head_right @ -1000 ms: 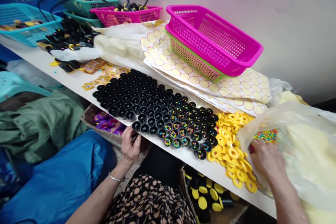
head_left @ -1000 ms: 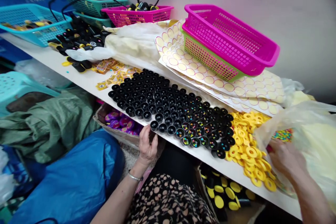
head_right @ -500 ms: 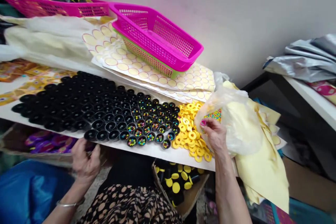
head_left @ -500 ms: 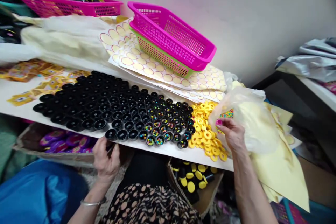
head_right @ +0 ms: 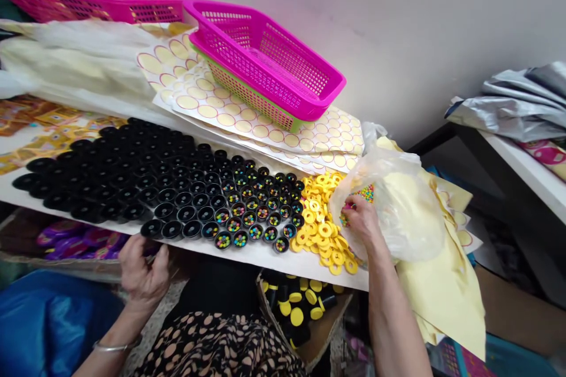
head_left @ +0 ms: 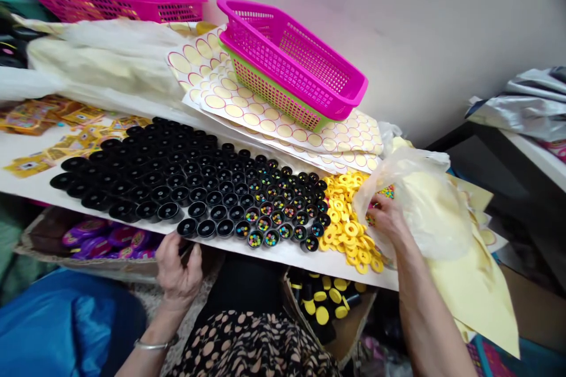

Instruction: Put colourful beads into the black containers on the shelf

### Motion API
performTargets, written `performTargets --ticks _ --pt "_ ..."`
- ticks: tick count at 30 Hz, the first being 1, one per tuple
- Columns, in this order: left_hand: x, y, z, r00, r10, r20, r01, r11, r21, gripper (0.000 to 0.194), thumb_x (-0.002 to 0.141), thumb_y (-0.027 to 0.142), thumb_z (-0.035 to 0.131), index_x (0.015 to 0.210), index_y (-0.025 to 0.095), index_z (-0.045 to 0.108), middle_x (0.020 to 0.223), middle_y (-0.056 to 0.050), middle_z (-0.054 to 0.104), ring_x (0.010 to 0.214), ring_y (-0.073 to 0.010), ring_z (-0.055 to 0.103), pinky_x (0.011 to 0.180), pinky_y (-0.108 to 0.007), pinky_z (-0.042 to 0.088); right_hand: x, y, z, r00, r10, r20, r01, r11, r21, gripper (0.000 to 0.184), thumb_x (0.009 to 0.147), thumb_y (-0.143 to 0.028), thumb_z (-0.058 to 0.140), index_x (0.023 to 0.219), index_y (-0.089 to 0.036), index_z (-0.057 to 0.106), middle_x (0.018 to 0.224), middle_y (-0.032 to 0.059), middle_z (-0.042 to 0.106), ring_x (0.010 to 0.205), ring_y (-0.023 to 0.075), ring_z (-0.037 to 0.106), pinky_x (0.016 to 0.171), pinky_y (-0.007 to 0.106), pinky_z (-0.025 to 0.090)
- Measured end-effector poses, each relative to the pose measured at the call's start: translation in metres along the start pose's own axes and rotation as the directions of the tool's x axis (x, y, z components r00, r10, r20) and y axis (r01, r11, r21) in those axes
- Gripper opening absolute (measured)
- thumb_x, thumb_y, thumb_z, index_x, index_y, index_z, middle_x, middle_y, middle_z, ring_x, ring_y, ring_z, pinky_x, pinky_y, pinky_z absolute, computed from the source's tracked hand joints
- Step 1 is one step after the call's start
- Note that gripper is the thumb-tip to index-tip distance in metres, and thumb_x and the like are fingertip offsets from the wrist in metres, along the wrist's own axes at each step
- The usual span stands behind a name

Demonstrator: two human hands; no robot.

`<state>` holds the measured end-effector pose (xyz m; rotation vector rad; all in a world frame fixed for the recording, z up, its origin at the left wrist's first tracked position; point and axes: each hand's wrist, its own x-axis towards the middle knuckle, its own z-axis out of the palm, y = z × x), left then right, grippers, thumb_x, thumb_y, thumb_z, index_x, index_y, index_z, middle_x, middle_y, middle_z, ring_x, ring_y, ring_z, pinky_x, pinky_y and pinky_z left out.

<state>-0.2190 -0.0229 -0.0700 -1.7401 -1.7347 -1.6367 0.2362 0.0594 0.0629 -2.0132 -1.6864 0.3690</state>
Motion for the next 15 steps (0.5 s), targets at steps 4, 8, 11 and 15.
performTargets --ticks 4,8,11,15 --pt "-0.002 -0.002 0.002 1.0 -0.013 -0.017 0.012 1.0 -0.008 0.059 0.078 0.018 0.061 0.134 0.014 0.043 0.125 -0.017 0.052 0.115 -0.0276 0.05 0.096 -0.043 0.044 -0.017 0.002 -0.007 0.983 0.117 -0.139 -0.044 0.896 0.441 0.028 0.062 -0.033 0.07 0.084 -0.016 0.064 0.07 0.0017 0.064 0.062 0.0164 0.057 0.06 0.031 0.047" --pt "0.001 0.001 0.0 1.0 0.025 -0.002 -0.025 1.0 0.001 0.061 0.078 0.017 0.062 0.135 0.015 0.042 0.126 -0.016 0.051 0.118 -0.0271 0.048 0.098 -0.041 0.042 -0.041 -0.034 -0.009 0.977 0.121 -0.173 0.043 0.687 0.725 0.028 0.056 -0.023 0.08 0.082 -0.019 0.068 0.077 0.0024 0.066 0.07 0.016 0.06 0.066 0.031 0.049" --pt "0.003 0.008 -0.005 0.999 0.032 0.013 -0.033 0.999 0.018 0.059 0.08 0.015 0.059 0.135 0.017 0.041 0.126 -0.015 0.05 0.118 -0.0244 0.048 0.099 -0.038 0.042 -0.05 -0.082 0.005 0.996 -0.02 -0.087 0.081 0.619 0.781 0.025 0.06 -0.02 0.079 0.083 -0.021 0.069 0.083 0.003 0.067 0.076 0.0169 0.061 0.069 0.031 0.05" --pt "0.0 0.01 -0.01 0.998 0.008 0.057 -0.008 1.0 0.002 0.057 0.083 0.014 0.055 0.136 0.016 0.037 0.127 -0.015 0.048 0.12 -0.0243 0.047 0.1 -0.04 0.043 -0.049 -0.15 0.042 0.938 -0.301 0.173 0.078 0.668 0.74 0.02 0.069 -0.024 0.074 0.088 -0.023 0.068 0.086 0.0024 0.065 0.074 0.0165 0.059 0.064 0.03 0.048"
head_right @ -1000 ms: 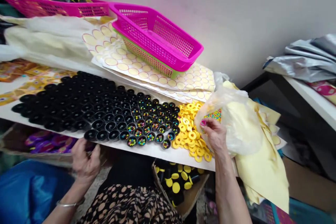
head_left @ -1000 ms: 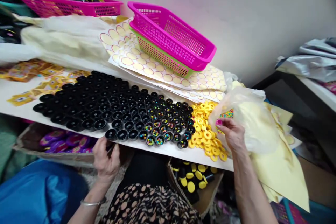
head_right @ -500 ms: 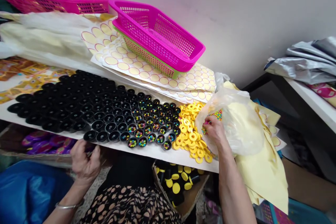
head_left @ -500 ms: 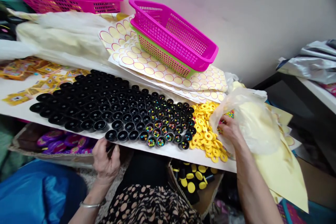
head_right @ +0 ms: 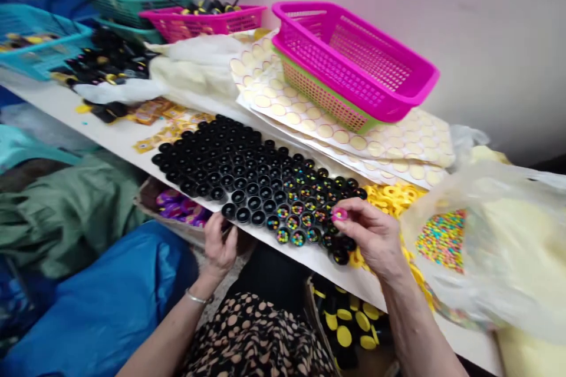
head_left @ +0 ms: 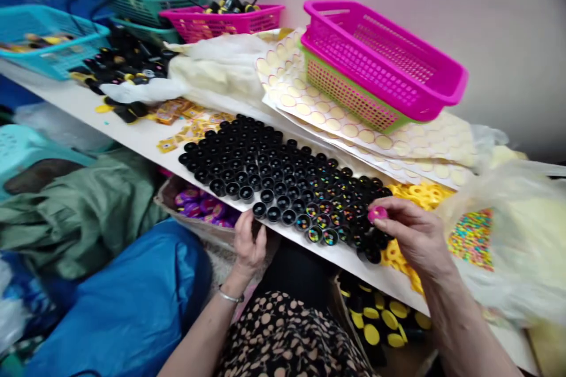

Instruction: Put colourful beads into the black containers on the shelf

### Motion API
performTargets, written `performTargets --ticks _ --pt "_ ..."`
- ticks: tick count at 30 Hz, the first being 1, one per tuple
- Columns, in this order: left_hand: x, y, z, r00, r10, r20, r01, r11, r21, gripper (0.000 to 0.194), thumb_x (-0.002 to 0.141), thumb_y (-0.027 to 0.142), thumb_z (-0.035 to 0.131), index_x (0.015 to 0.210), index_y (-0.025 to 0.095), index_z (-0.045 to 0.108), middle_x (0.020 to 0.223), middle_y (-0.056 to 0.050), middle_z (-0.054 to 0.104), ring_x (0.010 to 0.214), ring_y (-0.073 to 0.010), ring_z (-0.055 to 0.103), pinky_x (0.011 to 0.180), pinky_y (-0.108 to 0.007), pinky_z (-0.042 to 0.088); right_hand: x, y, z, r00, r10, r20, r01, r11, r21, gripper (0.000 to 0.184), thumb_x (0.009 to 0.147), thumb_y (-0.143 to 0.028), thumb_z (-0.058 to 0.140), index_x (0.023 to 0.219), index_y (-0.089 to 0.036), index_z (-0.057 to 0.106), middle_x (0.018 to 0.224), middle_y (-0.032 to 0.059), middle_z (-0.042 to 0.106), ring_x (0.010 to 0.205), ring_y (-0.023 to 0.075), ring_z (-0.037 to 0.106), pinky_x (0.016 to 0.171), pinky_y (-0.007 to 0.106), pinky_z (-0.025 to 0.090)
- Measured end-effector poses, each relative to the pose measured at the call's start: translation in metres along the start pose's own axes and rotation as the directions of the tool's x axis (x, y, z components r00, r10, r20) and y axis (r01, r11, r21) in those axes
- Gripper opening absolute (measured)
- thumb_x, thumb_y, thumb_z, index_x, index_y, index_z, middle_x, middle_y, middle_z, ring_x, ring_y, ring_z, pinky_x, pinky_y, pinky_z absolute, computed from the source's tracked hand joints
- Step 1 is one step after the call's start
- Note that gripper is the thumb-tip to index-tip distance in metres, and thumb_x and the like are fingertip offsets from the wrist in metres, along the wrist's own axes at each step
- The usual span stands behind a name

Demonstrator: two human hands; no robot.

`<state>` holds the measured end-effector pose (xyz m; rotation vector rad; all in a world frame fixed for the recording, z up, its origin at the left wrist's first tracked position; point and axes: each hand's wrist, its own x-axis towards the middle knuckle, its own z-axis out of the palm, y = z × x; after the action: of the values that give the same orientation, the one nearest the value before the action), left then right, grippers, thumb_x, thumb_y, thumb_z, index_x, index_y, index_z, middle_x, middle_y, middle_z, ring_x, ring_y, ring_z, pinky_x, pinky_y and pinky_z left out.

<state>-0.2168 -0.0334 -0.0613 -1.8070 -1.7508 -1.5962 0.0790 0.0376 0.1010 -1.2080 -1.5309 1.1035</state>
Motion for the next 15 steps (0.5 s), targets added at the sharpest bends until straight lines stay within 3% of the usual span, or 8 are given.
performTargets --ticks 2,5,10,15 --pt "-0.002 -0.001 -0.001 1.0 -0.014 0.02 0.014 1.0 0.0 0.056 0.083 0.015 0.055 0.136 0.016 0.036 0.128 -0.015 0.048 0.12 -0.0249 0.047 0.1 -0.042 0.043 0.016 -0.004 0.031 0.98 -0.066 0.187 0.087 0.99 -0.11 0.014 0.076 -0.026 0.067 0.09 -0.023 0.067 0.084 0.0017 0.063 0.07 0.015 0.056 0.064 0.029 0.046" --pt "-0.003 -0.001 -0.003 1.0 -0.008 0.021 0.008 1.0 -0.014 0.058 0.082 0.013 0.056 0.136 0.016 0.036 0.127 -0.016 0.047 0.119 -0.0252 0.047 0.099 -0.043 0.044 0.036 -0.007 0.064 0.889 -0.197 0.414 0.328 0.903 -0.277 0.013 0.085 -0.021 0.055 0.094 -0.021 0.065 0.087 0.0028 0.062 0.079 0.0162 0.053 0.073 0.032 0.043" --pt "-0.001 0.0 -0.005 1.0 0.007 0.027 -0.006 1.0 -0.015 0.058 0.081 0.013 0.056 0.136 0.015 0.036 0.126 -0.017 0.048 0.118 -0.0249 0.048 0.097 -0.042 0.046 0.053 -0.016 0.088 0.754 -0.165 0.636 0.599 0.57 -0.562 0.022 0.09 -0.017 0.042 0.086 -0.021 0.064 0.083 0.0044 0.06 0.078 0.0182 0.044 0.07 0.032 0.034" --pt "-0.002 -0.001 -0.005 1.0 -0.003 0.026 0.004 1.0 -0.019 0.058 0.081 0.012 0.056 0.136 0.015 0.036 0.127 -0.017 0.047 0.119 -0.0252 0.047 0.098 -0.042 0.046 0.054 -0.026 0.102 0.662 -0.1 0.743 0.739 0.25 -0.625 0.018 0.081 -0.008 0.046 0.08 -0.019 0.061 0.081 0.0065 0.056 0.075 0.0199 0.039 0.064 0.034 0.025"
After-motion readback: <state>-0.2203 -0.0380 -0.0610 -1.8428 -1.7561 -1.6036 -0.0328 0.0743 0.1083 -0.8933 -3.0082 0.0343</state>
